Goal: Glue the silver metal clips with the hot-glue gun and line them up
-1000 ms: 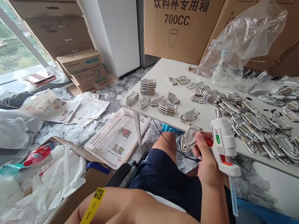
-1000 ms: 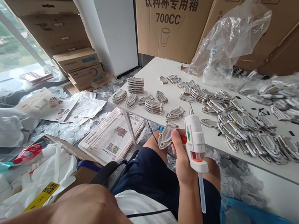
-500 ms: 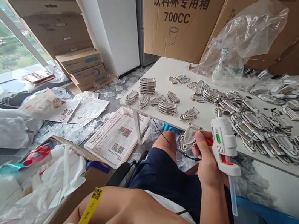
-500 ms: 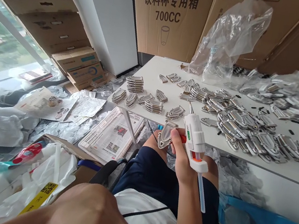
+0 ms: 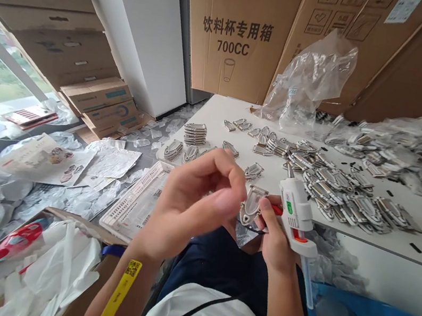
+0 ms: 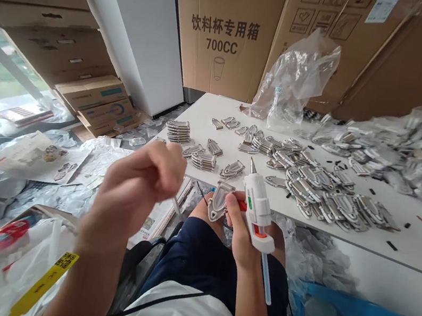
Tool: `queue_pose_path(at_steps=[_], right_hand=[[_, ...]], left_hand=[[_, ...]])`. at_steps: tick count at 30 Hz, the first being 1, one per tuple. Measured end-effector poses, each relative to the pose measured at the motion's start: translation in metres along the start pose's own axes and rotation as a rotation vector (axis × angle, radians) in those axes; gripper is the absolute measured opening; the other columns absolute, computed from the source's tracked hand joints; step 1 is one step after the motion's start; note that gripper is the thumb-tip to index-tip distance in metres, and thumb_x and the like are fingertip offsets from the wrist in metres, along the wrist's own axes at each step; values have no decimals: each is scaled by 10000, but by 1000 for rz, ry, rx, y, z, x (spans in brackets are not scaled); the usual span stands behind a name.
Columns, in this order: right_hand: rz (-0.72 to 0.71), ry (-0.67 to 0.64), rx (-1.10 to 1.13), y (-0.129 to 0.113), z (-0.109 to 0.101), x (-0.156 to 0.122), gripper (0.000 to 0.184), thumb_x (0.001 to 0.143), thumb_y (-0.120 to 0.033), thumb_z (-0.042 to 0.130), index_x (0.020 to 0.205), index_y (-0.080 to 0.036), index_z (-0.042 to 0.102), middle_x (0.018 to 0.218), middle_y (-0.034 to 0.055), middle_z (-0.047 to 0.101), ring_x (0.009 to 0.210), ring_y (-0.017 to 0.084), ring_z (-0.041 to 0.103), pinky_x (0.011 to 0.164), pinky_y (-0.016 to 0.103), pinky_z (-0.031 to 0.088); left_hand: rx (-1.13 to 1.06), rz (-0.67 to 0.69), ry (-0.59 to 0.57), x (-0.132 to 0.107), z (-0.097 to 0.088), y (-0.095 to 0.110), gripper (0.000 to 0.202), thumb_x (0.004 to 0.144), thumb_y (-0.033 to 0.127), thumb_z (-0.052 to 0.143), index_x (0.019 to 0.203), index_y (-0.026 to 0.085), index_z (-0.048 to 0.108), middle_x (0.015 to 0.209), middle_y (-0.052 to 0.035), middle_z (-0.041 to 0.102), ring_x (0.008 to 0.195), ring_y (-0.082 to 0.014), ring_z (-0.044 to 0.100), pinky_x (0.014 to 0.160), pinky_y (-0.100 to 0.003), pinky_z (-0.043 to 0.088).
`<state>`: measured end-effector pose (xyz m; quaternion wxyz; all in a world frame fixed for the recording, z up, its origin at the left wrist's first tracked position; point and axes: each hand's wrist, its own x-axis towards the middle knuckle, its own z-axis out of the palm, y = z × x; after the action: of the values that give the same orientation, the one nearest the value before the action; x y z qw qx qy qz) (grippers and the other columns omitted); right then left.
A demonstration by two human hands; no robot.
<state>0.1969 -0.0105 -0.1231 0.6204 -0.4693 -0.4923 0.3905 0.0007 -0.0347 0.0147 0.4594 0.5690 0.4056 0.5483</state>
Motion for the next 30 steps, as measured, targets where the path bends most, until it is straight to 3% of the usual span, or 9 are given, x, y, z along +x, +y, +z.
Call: queue_pose_path(at_steps=[3,6,9,18,23,26,30], right_hand=[[21,-24,48,-4,5,-3,347,964,-562,762,910,-224,703,619,-59,531,531,117,450,521,270,366],[46,-37,69,-12,9,-8,304,975,-520,763,910,-227,712,637,-54,538,563,122,444,528,265,363],[48,-80,96,-22,11,-11,297,972,-497,773,865,-229,704,641,-55,507,564,118,422,526,261,378],[-11,-93,31,-32,13,-12,353,921,-510,817,752,-222,703,554,-46,474,526,122,414,495,262,406],[109,-228,41,-29,8,-10,374,958,-545,781,824,-201,720,574,-50,473,535,121,431,508,269,422],[148,-182,80,-25,9,-11,397,923,-573,815,831,-199,720,568,-49,478,519,118,428,488,271,394],[101,-55,179,-19,13,-11,388,895,-565,848,834,-201,728,571,-56,482,506,96,401,482,252,346]], left_hand=[[207,58,-101,24,1,-16,283,982,478,737,850,228,735,855,-45,679,742,-180,565,660,-322,475],[331,47,-201,37,-2,-32,180,999,368,708,961,230,817,943,-53,716,784,-178,582,664,-308,455],[387,39,-259,40,-1,-40,178,996,358,708,997,251,850,936,-41,717,736,-164,538,633,-300,420],[405,0,-304,43,-2,-46,204,932,358,790,774,232,815,774,-17,708,640,-146,474,591,-305,357],[509,105,-358,47,-9,-44,231,952,351,785,755,229,790,757,-4,657,665,-144,486,609,-304,384],[611,150,-326,48,-10,-44,190,968,303,769,794,228,778,804,5,668,684,-136,509,647,-305,408],[661,156,-95,48,-8,-48,289,1019,333,689,761,208,658,795,12,633,669,-131,494,655,-312,405]])
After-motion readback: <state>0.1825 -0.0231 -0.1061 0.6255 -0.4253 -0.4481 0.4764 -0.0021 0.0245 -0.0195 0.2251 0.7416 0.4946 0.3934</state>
